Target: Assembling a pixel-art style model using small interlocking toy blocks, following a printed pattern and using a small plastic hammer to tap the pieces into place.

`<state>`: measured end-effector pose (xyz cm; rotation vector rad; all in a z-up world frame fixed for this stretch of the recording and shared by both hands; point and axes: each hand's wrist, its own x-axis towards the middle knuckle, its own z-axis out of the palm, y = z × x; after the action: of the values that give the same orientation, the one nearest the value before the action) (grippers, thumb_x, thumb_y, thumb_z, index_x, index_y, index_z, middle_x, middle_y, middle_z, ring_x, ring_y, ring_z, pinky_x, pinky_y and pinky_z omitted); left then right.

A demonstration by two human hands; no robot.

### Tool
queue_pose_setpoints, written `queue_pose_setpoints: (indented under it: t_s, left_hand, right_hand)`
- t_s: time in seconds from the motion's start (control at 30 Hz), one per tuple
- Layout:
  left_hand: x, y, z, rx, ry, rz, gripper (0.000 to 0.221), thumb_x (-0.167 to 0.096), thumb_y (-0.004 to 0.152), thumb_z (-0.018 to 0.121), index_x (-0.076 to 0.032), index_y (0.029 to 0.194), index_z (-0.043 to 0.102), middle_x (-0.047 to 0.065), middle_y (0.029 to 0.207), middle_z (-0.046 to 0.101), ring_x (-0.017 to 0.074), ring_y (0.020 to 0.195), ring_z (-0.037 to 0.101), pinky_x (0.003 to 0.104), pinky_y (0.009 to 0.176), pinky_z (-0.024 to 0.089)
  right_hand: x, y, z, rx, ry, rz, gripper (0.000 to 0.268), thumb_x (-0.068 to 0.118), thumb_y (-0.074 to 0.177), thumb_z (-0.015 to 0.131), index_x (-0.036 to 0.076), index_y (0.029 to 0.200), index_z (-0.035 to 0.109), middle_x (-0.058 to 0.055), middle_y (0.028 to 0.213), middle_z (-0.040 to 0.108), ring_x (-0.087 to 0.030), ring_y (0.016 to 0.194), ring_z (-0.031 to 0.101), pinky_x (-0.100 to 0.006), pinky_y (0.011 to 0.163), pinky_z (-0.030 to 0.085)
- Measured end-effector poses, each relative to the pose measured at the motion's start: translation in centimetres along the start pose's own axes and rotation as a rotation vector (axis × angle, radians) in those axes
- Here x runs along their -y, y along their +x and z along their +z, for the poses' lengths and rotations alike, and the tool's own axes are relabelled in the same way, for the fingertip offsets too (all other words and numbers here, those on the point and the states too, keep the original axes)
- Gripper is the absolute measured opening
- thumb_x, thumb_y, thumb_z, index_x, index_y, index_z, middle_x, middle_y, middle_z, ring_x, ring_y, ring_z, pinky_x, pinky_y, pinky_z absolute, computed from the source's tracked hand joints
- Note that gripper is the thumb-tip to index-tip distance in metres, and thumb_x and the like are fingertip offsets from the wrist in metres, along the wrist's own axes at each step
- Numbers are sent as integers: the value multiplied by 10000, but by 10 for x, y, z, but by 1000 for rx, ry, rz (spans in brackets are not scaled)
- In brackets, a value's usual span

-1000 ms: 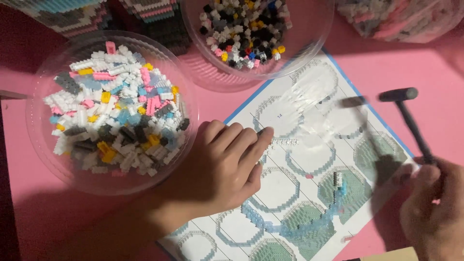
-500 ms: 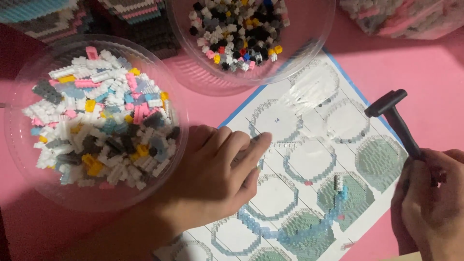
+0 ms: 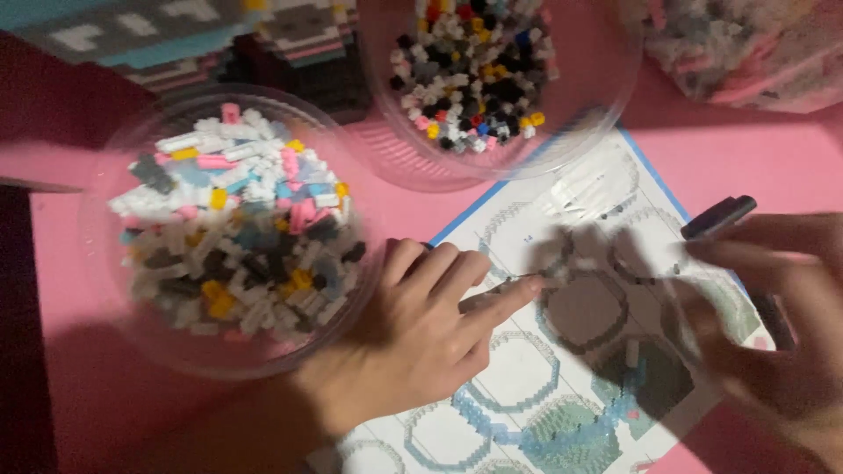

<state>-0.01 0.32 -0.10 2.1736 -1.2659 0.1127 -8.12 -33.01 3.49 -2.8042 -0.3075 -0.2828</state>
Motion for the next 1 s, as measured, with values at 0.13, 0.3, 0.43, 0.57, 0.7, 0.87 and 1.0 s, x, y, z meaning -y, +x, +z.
queue_pose_setpoints:
  t_s: [0.13, 0.3, 0.43, 0.57, 0.7, 0.87, 1.0]
  left_hand:
    - [-2, 2, -6, 78, -1, -15, 190, -298, 853, 742, -127, 903, 678, 172, 1163, 623, 338, 1088, 590, 502, 872, 412]
    - [-3, -4, -3, 15, -49, -94, 188, -231, 892, 693, -63, 886, 778, 154, 925, 708, 377, 972, 634, 655, 1019, 411]
    - [-1, -16, 9, 34, -110, -110, 207, -218, 854, 697, -43, 758, 752, 175, 766, 700, 402, 844, 655, 645, 877, 425]
    - [3, -19, 19, 77, -255, -106, 199, -194, 913, 676, -26, 832, 746, 171, 826, 711, 373, 813, 688, 568, 832, 507]
    - [2, -19, 17, -25, -221, -79, 180, -184, 852, 686, -23, 890, 756, 188, 834, 707, 384, 814, 686, 578, 815, 500]
    - [0, -16, 12, 25, -183, -105, 188, -198, 868, 697, -58, 971, 769, 200, 932, 705, 405, 888, 670, 597, 795, 469]
    - [-3, -14, 10, -159, -76, -11, 451, -210, 904, 659, -120, 1344, 701, 184, 1228, 627, 359, 1193, 608, 536, 1043, 452]
  right_hand:
    - [85, 90, 6, 9, 210, -527, 381, 138, 750, 922, 42, 1082, 764, -98, 982, 658, -280, 831, 648, -422, 674, 494]
    - [148, 160, 15, 19, 318, -719, 380, 201, 772, 925, 21, 1079, 792, -101, 981, 649, -285, 862, 618, -433, 715, 505]
    - [172, 186, 30, 160, 386, -795, 337, 159, 756, 853, 53, 1076, 835, -86, 1016, 665, -273, 991, 598, -433, 807, 514]
    - [178, 198, 47, 95, 315, -892, 286, 168, 725, 789, 33, 975, 825, -138, 1131, 711, -280, 1041, 608, -419, 828, 519]
    - [183, 202, 52, 177, 260, -895, 196, 187, 766, 772, 50, 902, 803, -94, 1132, 744, -265, 1073, 621, -422, 871, 533]
    - [172, 208, 32, 134, 315, -958, 242, 186, 793, 890, 6, 917, 785, -110, 996, 711, -300, 993, 633, -452, 809, 531]
    - [110, 185, -25, 153, 260, -806, 409, 165, 704, 948, -37, 994, 742, -191, 1010, 684, -373, 981, 650, -499, 791, 522]
